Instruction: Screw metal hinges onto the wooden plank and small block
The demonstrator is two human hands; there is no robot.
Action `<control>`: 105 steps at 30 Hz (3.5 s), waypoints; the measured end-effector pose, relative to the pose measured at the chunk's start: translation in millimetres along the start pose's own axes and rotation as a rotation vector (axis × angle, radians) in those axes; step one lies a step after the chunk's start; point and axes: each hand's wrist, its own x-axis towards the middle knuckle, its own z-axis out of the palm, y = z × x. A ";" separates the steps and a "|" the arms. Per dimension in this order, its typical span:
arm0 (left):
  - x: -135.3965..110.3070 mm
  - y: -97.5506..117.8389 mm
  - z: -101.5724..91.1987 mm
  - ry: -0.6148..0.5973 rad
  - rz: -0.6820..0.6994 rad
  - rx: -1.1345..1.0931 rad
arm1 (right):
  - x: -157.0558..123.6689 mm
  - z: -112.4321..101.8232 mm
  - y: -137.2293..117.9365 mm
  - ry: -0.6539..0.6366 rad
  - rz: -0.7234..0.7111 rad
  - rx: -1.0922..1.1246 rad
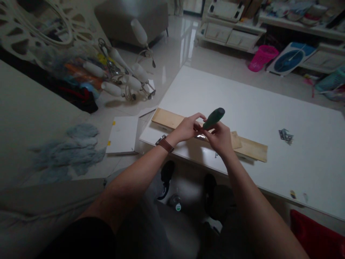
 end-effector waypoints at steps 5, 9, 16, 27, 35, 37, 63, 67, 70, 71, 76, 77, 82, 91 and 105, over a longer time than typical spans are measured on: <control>3.6 -5.6 1.8 0.050 0.042 0.103 | 1.1 3.6 -1.9 0.051 0.051 -0.043; 3.4 -7.5 0.9 0.043 0.050 0.123 | 2.2 4.2 -2.1 0.000 0.061 0.000; -1.7 -2.5 -1.9 0.022 0.005 0.070 | 1.2 -0.5 0.2 -0.059 -0.004 0.038; 1.3 -6.5 0.2 0.038 0.067 0.166 | -0.9 9.7 -7.1 0.085 0.065 -0.082; 1.4 -3.6 -1.6 0.047 0.032 0.120 | 3.7 -1.5 -4.0 -0.088 0.040 0.062; 0.7 -1.8 -1.2 0.048 0.024 0.114 | 2.5 -3.7 -3.5 -0.082 0.028 0.047; -0.2 -3.4 0.8 0.023 0.018 0.059 | 1.3 2.0 5.1 0.032 -0.025 0.011; -2.2 -2.9 0.9 0.042 0.043 0.088 | -0.8 9.9 1.2 0.087 0.010 -0.056; -2.8 -1.1 -0.1 0.053 0.043 0.131 | -0.7 11.5 -0.3 0.079 0.012 -0.057; -2.7 -0.6 -0.5 0.053 0.042 0.137 | -0.3 10.6 -0.4 0.065 0.015 -0.050; -0.5 0.0 -1.8 0.019 0.030 0.099 | 3.3 -0.3 0.1 -0.079 0.012 0.052; 0.0 -0.6 -1.7 0.015 0.022 0.096 | 4.0 -2.2 0.2 -0.090 0.006 0.057; 1.7 -4.8 -0.3 0.004 0.026 0.081 | 3.9 -1.4 -0.7 0.003 -0.015 -0.008; 0.7 1.0 0.9 0.036 0.039 0.127 | -1.2 13.2 -0.4 0.069 0.019 -0.027; 0.2 1.0 -1.7 -0.005 -0.001 0.067 | 2.4 0.1 1.8 0.006 -0.063 -0.007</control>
